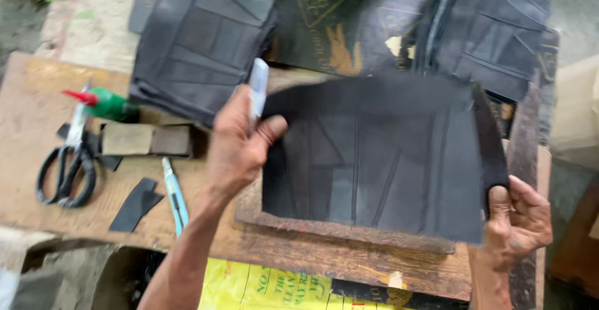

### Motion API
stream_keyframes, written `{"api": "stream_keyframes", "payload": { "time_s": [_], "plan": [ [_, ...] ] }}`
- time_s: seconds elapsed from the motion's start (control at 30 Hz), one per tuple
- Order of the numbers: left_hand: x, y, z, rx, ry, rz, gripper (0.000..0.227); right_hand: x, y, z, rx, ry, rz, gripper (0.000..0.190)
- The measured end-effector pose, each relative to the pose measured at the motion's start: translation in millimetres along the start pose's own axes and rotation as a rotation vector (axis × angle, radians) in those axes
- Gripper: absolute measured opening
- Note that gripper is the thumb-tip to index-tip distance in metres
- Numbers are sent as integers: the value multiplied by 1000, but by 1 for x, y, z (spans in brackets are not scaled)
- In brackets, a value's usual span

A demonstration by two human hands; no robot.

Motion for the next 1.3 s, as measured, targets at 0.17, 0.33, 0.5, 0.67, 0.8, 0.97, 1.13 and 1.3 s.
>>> {"api": "stream_keyframes", "payload": {
  "time_s": [0.17, 0.33, 0.5, 0.67, 0.8, 0.97, 1.13, 1.3],
  "plan": [
    [-43, 90, -15, -309, -361, 20, 24, -9, -8, 7, 22, 106, 46, 16],
    [-65, 94, -21, -275, -281, 232, 16, 16, 4, -6, -18, 256, 86, 20],
    [-62, 107, -17, -333, -244, 347, 16, 27, 25, -11, -83, 301, 7, 25],
    [-32, 79, -2, -90, 93, 358, 30, 15, 44, 14, -250, 322, -39, 23],
    [-20, 83, 23, -292, -3, 178, 15, 6, 86, 43, -501, 402, -49, 23],
    [-18, 122, 40, -673, -49, 323, 15, 12, 127, 54, -688, 458, -209, 18],
    [-29, 134, 34, -711, 28, 223, 26, 24, 134, 42, -680, 551, -118, 17],
    [-73, 133, 23, -735, -393, 35, 20, 22, 138, 40, -674, 435, -102, 24]
  ]
}}
Point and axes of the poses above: each hand's wrist, its own z-axis towards the middle knuckle, its own y-axis out of the palm, x = y × z, the point moved 7 cm from there along z, towards the middle knuckle, and after that the axes turned 10 degrees about z, right-handed, at the moved point
